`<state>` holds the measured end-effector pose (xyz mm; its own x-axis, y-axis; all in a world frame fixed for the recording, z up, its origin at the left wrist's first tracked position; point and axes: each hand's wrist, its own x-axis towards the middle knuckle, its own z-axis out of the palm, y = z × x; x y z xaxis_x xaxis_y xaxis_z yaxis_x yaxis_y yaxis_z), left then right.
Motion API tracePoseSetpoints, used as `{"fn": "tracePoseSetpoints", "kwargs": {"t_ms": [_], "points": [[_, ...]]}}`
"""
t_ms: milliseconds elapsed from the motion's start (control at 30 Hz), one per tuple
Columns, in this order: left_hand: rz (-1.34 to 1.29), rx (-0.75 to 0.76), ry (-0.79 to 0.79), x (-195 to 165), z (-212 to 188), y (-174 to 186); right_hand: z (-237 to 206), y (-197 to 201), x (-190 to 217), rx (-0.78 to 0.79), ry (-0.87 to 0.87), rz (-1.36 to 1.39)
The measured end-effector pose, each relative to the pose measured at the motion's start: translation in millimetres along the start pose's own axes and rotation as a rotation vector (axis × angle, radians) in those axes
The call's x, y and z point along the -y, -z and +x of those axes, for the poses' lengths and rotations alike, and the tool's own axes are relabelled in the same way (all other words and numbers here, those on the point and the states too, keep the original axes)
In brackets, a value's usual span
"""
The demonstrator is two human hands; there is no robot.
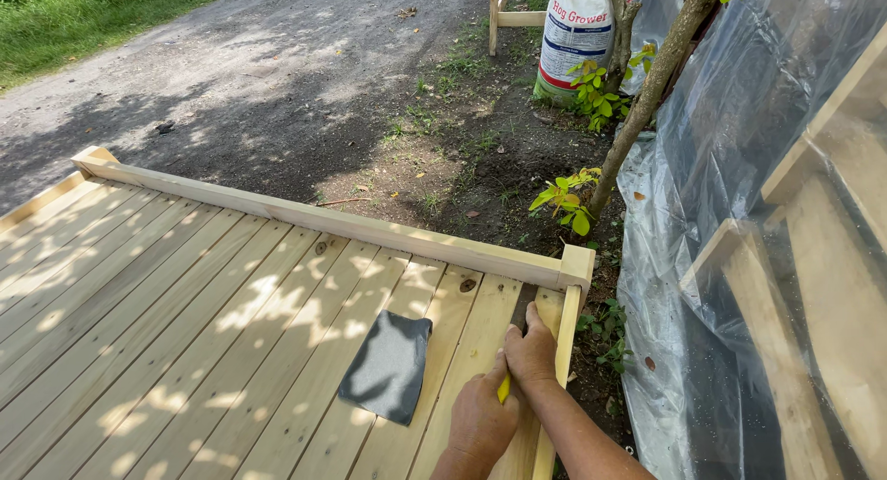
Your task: The person sands the slatted surface of a wooden bed frame by hand using a sanding block, working across the planks. They then use a file and a chisel to smooth the wooden edge rail and joints along the frame's border.
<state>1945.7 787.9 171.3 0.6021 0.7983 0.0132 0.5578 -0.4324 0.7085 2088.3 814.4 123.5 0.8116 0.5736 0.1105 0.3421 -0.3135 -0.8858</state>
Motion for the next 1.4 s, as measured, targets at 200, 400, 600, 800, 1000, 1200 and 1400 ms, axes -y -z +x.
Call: {"fn": "tracePoseSetpoints", "kwargs": {"t_ms": [200, 400, 600, 800, 1000, 1200, 1400], "points": [[0.049, 0.058, 0.051, -8, -8, 4, -20, 15, 27, 0.064, -0.332, 0.136], [0.033, 0.086, 0.107, -18, 1, 9, -18, 19, 36, 0.064, -0.363, 0.208], [-0.001, 0.027, 0.056, -10, -4, -1, -16, 18, 36, 0.024, -0.229, 0.13], [-0.039, 0.062, 0.066, -6, -9, 10, -26, 17, 37, 0.023, -0.359, 0.1], [-0.05, 0.172, 0.028, 0, 12, 37, -15, -2, 20, -0.141, -0.335, 0.019], [-0.043, 0.179, 0.014, 3, 18, 42, -9, -3, 18, -0.129, -0.295, -0.027], [-0.078, 0.177, 0.085, 11, 18, 45, -9, -12, 20, -0.088, -0.298, -0.025]]}}
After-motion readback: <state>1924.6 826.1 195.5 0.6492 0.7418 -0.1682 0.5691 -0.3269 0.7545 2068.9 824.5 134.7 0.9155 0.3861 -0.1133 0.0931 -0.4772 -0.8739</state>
